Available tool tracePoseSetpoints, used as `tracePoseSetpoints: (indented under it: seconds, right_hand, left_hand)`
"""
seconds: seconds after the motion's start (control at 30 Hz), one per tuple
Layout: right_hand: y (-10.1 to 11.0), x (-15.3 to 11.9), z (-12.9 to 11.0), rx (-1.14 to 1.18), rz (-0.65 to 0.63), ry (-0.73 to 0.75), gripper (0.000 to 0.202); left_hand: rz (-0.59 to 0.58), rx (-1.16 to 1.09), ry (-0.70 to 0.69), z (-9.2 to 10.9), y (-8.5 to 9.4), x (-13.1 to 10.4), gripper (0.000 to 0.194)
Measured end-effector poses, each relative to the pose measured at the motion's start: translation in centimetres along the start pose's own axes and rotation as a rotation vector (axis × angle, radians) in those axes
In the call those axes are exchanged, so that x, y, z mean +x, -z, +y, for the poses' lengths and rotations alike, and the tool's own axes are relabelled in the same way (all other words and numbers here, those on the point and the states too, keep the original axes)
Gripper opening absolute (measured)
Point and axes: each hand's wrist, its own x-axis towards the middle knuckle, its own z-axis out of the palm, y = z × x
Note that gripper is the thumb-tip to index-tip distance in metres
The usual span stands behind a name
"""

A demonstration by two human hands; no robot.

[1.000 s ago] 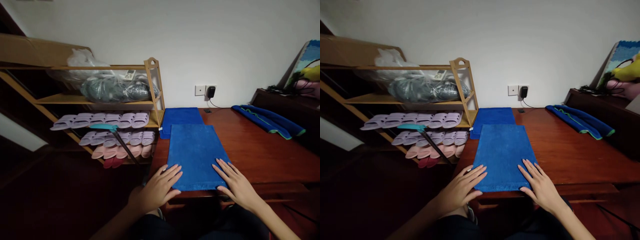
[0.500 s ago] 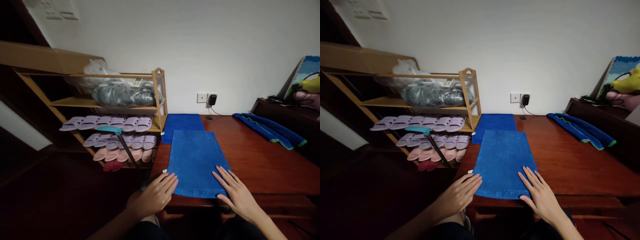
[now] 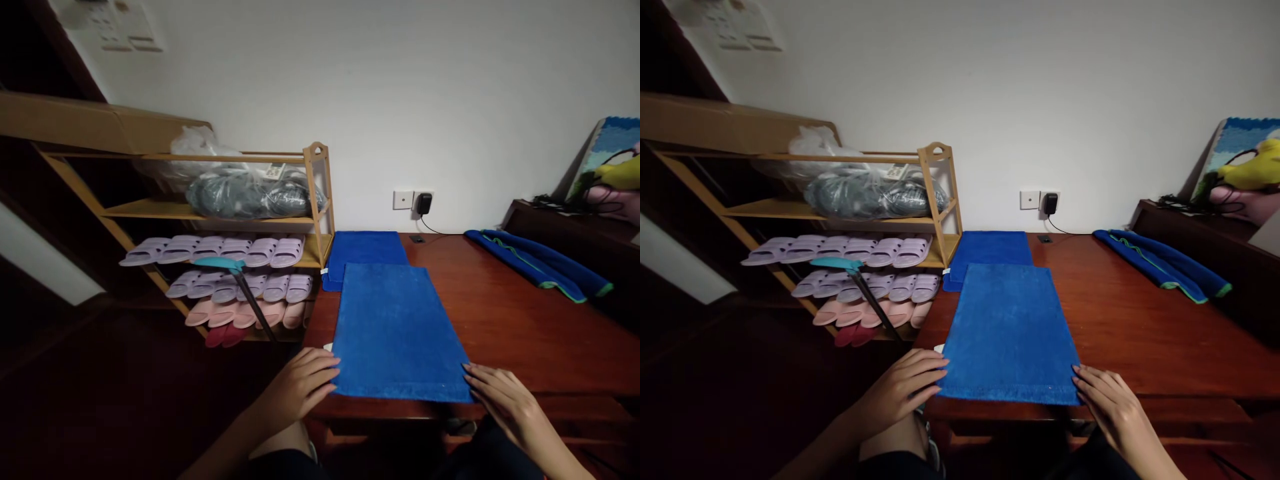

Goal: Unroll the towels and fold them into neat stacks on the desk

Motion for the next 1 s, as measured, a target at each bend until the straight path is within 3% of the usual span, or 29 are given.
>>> tracePoseSetpoints:
  seconds: [0.43,0.57,0.83,1.0]
  right_hand:
    - [0.8,2.0,-0.6,0.177,0.073,-0.173,0.017]
    - [1.2,2.5,-0.8,0.179,0.168,-0.096,0.022]
    - [1.3,-0.5,-1.8,0.095,0.148,-0.059,0.036]
    - [0.3,-2.0,-1.9,0.011,0.08,-0.016,0.036]
  left_hand:
    - [0.012,-0.075,0.01,0.0,0.8,0.5,0.022]
    - [0.032,-0.097,0.002,-0.3,0.3,0.3,0.022]
    - [0.111,-0.118,0.022,-0.9,-0.5,-0.2,0.022]
    - [0.059,-0.109,-0.01,-0.4,-0.6,-1.2,0.022]
